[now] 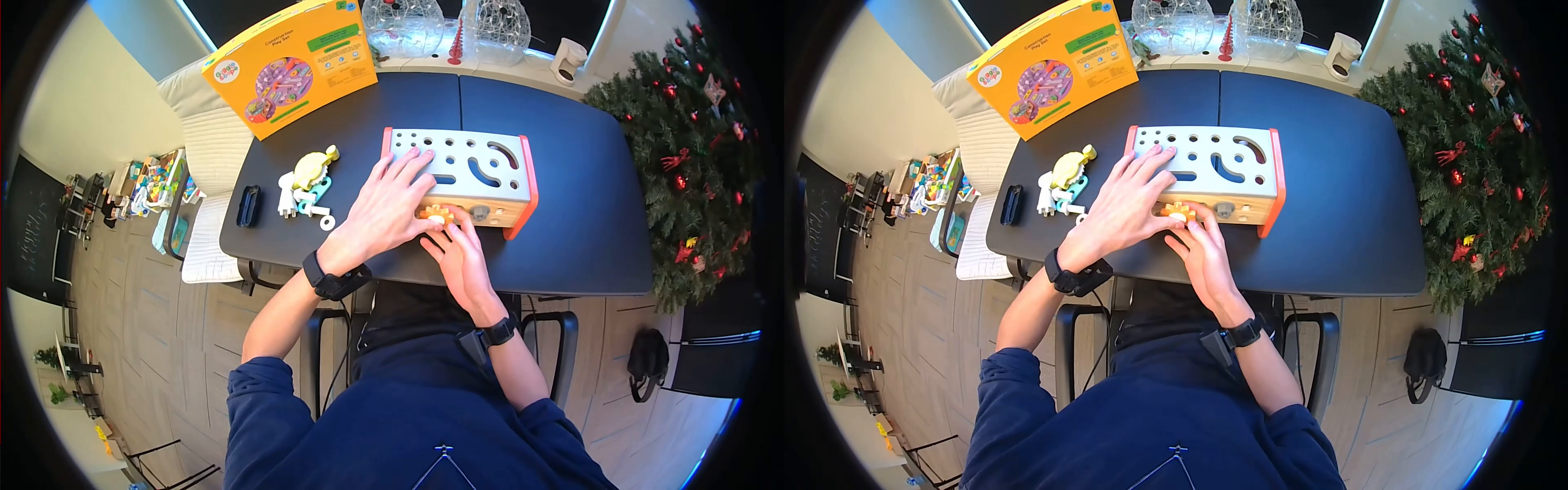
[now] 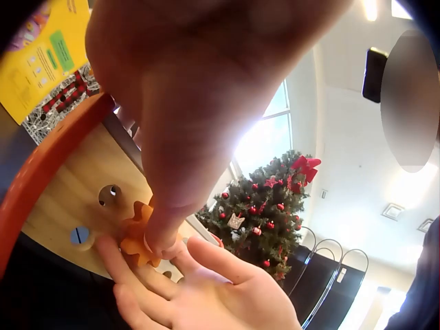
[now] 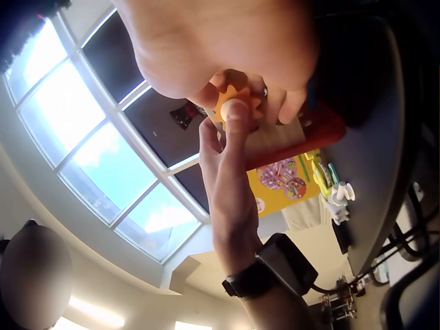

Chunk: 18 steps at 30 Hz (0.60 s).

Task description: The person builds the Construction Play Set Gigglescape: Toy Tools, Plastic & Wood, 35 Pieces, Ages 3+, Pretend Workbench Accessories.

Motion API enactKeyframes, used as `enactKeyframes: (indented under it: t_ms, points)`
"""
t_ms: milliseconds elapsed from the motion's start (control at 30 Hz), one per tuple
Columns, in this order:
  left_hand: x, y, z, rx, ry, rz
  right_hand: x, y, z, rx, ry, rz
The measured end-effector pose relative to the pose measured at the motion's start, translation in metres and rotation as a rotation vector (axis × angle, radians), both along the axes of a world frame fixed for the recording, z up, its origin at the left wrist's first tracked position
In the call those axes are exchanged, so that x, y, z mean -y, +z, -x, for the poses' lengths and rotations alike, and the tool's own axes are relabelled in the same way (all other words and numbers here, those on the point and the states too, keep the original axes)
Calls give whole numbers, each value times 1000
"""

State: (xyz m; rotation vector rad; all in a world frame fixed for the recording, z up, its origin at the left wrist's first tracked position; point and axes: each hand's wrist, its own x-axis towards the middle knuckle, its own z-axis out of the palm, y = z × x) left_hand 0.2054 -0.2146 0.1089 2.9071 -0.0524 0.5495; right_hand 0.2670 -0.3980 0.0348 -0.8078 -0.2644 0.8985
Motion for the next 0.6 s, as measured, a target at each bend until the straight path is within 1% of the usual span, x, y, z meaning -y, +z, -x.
enactKeyframes:
  t_ms: [133, 333, 600]
  points:
    - [3, 1, -1, -22, 44, 30, 1, 0, -1, -30, 1, -3]
    - [4, 4, -2, -48, 52, 49, 2, 4, -1, -47, 19, 7]
    - [2, -4, -1, -4, 27, 46, 6, -5, -5, 29, 33, 58]
